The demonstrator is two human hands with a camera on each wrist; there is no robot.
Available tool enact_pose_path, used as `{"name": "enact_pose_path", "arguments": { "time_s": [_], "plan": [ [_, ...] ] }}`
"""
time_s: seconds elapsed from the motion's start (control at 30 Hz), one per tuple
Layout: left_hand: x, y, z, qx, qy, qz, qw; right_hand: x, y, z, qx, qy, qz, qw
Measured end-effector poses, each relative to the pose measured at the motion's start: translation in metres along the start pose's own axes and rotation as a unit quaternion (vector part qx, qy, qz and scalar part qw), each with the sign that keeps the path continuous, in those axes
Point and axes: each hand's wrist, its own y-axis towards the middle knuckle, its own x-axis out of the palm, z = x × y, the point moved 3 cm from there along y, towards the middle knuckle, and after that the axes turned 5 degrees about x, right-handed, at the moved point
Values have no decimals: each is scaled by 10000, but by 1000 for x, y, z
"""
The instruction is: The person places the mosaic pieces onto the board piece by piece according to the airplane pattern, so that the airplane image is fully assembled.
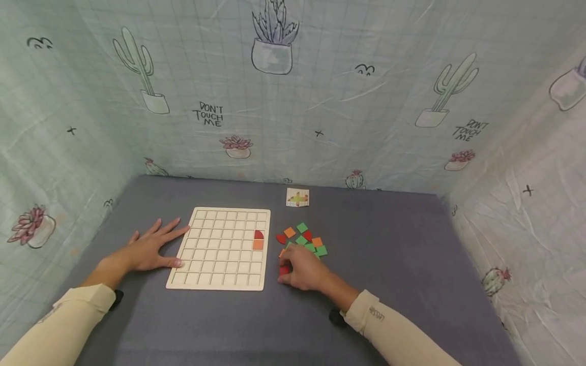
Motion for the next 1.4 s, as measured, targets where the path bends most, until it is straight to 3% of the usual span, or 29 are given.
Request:
{"name": "enact_pose_path", "arguments": {
  "time_s": [0.2, 0.5, 0.83, 1.4],
  "plan": [
    [-2, -1, 1, -7, -14, -11, 10000, -4, -1, 2, -144, 133, 68, 9998],
    [-1, -1, 0, 5, -70, -25, 10000, -1, 3, 2, -591, -242, 52, 9979],
    [-3, -3, 4, 4, -86, 1, 10000, -6, 6, -2, -938, -75, 252, 9952],
    [-1, -2, 1, 28, -104, 27, 9999, -5, 22, -13, -899, 63, 255, 9956]
  ]
}}
